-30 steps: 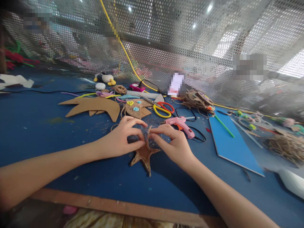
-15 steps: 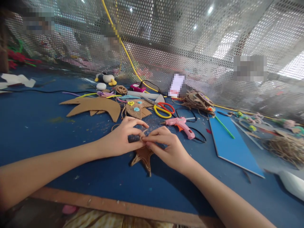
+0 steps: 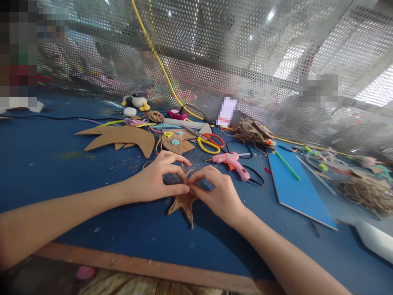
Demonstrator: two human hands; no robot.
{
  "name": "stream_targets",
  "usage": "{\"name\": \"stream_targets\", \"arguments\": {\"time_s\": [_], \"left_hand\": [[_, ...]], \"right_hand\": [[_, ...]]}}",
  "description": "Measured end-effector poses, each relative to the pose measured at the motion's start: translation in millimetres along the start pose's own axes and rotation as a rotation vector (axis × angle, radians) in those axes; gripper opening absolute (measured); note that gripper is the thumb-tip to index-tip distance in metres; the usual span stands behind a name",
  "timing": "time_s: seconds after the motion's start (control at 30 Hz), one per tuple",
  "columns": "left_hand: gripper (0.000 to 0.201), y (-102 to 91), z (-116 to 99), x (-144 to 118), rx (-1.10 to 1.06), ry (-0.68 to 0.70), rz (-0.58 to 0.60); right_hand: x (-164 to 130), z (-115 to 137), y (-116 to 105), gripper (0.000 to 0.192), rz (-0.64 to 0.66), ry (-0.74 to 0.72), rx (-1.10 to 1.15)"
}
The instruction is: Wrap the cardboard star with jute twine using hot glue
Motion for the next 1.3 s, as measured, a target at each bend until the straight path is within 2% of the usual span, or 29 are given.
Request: {"name": "stream_targets", "arguments": {"time_s": [0.13,0.2,0.27,0.33,0.43,0.5,0.57,0.63,0.8,1.0,1.13,1.3], "left_hand": [[0.016,-1.5,0.4,0.4,0.027,-0.001,-0.004],[0.016,-3.0,2.0,0.8,0.033,-0.012,-0.005],[0.017,-5.9,4.1,1.1,0.041,-0.025,-0.013],[0.017,-8.8,6.5,1.4,0.054,-0.035,-0.016],[0.017,-12.7,8.9,2.0,0.080,-0.032,-0.012],[0.018,-13.5,10.1,2.7,0.095,-0.020,0.007],[0.019,-13.2,12.0,3.6,0.111,-0.010,0.038],[0.020,-13.0,15.2,4.4,0.127,-0.008,0.063],[0.019,-15.7,23.4,5.9,0.137,-0.039,0.067],[0.021,-16.0,23.8,7.0,0.141,-0.039,0.064],[0.021,-15.2,24.6,7.0,0.143,-0.046,0.076],[0.020,-15.5,24.9,6.7,0.134,-0.049,0.068]], "right_hand": [[-0.9,-4.4,0.0,0.014,0.004,0.056,-0.004],[1.6,-8.2,-10.1,0.013,-0.056,0.047,-0.107],[3.9,-16.9,-26.7,0.010,-0.154,0.063,-0.311],[4.3,-33.7,-41.0,0.015,-0.194,0.146,-0.591],[-0.4,-70.2,-55.5,0.037,-0.117,0.359,-1.021],[-5.1,-95.3,-58.6,0.043,0.006,0.480,-1.145],[-8.1,-114.9,-56.3,0.041,0.137,0.545,-1.129],[-7.8,-124.5,-54.2,0.036,0.211,0.565,-1.073],[-4.7,-124.6,-59.9,0.030,0.199,0.639,-1.004],[-3.3,-121.0,-58.3,0.030,0.199,0.616,-1.021],[-1.5,-120.0,-61.7,0.030,0.103,0.556,-1.006],[5.1,-91.4,-76.6,0.033,-0.165,0.321,-1.031]]}}
Point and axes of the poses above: each hand's wrist, its own x-axis towards the middle knuckle, its own y-axis out of the palm, z = x × y, the point moved 9 cm from there along x, towards the middle knuckle, and after that the axes turned 6 degrees about -x, right-handed, at the moved point
